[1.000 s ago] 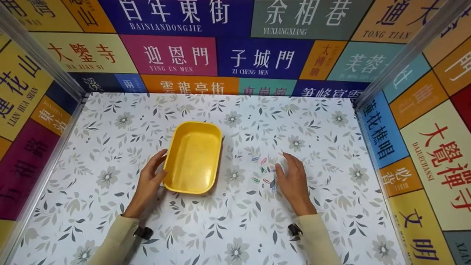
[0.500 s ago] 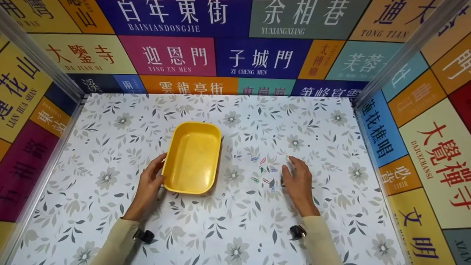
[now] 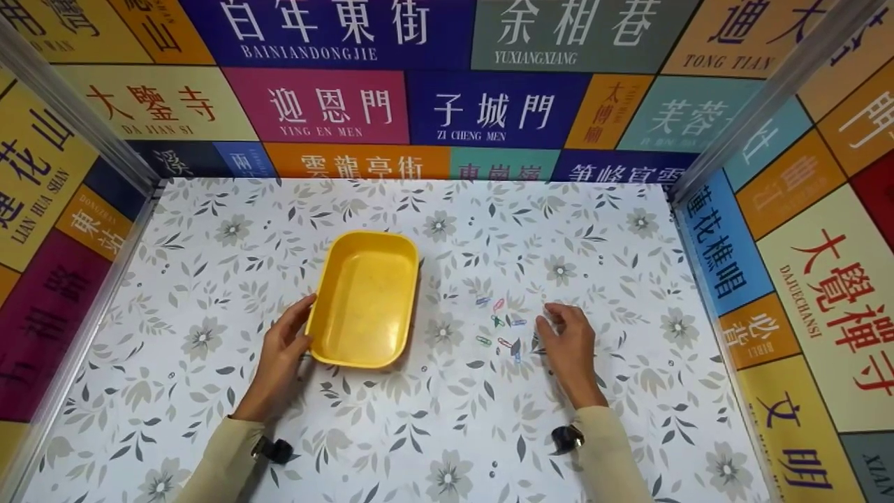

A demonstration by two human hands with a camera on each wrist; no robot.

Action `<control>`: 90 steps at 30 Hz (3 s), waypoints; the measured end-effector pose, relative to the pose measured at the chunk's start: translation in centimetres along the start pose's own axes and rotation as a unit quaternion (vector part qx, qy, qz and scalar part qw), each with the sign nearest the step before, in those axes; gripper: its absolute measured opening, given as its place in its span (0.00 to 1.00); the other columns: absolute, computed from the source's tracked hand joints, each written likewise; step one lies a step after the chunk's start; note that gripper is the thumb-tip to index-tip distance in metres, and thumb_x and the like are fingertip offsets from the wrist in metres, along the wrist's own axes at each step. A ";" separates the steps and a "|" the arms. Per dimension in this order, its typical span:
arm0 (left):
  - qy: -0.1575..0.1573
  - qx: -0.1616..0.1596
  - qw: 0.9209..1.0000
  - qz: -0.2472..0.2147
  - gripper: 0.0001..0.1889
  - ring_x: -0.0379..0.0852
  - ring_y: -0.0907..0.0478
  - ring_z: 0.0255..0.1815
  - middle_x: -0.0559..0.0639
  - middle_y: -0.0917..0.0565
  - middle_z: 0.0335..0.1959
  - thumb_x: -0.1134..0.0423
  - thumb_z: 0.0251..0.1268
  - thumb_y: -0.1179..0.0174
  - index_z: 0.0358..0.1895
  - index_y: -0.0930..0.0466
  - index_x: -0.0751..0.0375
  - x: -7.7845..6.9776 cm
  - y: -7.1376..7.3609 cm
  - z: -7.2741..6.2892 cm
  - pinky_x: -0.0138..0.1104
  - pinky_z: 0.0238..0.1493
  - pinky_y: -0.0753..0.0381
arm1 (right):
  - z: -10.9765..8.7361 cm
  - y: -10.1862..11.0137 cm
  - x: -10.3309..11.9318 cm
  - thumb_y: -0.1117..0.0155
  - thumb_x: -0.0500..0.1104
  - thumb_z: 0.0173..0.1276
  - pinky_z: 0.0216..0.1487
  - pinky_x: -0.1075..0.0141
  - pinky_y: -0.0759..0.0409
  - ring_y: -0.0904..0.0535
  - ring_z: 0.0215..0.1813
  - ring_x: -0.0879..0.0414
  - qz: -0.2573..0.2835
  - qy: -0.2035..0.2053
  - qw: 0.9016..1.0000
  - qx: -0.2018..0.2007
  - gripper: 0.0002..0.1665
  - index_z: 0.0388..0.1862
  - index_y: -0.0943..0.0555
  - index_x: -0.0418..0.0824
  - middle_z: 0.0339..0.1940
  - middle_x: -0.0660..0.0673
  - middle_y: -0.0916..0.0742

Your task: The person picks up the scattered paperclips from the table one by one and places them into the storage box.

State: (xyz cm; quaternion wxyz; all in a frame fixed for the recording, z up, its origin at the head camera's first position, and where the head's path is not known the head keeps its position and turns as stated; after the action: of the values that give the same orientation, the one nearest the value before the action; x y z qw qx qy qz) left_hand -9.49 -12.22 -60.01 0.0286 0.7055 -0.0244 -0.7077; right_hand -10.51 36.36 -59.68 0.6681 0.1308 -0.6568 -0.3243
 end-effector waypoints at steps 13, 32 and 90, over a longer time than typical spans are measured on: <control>-0.002 0.009 1.000 -0.023 0.37 0.51 0.29 0.82 0.53 0.27 0.83 0.77 0.74 0.46 0.84 0.31 0.54 0.1 0.1 -0.1 0.37 0.81 0.30 | 0.7 -0.2 -1.0 0.21 0.40 0.73 0.47 0.77 0.26 0.21 0.47 0.60 0.045 0.047 0.998 0.019 0.11 0.52 0.06 0.40 0.53 0.42 0.11; -0.015 0.013 0.999 -0.030 0.36 0.53 0.27 0.80 0.55 0.26 0.81 0.79 0.74 0.46 0.84 0.30 0.55 0.1 0.3 0.0 0.36 0.79 0.27 | 1.8 -0.8 -2.8 0.18 0.36 0.68 0.61 0.76 0.33 0.25 0.57 0.60 0.014 0.082 0.996 0.033 0.11 0.48 0.06 0.38 0.51 0.42 0.13; -0.001 0.003 0.999 -0.051 0.33 0.47 0.32 0.84 0.48 0.28 0.83 0.74 0.80 0.51 0.85 0.32 0.52 0.3 0.0 -0.3 0.39 0.85 0.36 | 2.5 -2.7 2.8 0.23 0.31 0.72 0.52 0.71 0.26 0.22 0.52 0.57 0.073 0.133 0.988 0.006 0.03 0.43 0.07 0.32 0.47 0.40 0.11</control>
State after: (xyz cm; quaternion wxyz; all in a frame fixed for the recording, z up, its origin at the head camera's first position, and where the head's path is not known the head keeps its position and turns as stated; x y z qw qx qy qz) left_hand -9.20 -12.20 -60.35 -0.0100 0.7050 0.0095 -0.7091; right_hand -13.85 33.25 -58.82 0.7709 0.1283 -0.5714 -0.2506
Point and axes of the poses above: each hand's wrist, its own z-axis towards the middle knuckle, its own y-axis out of the back of the hand, x = y × z, the point moved 1 cm from there along z, towards the middle knuckle
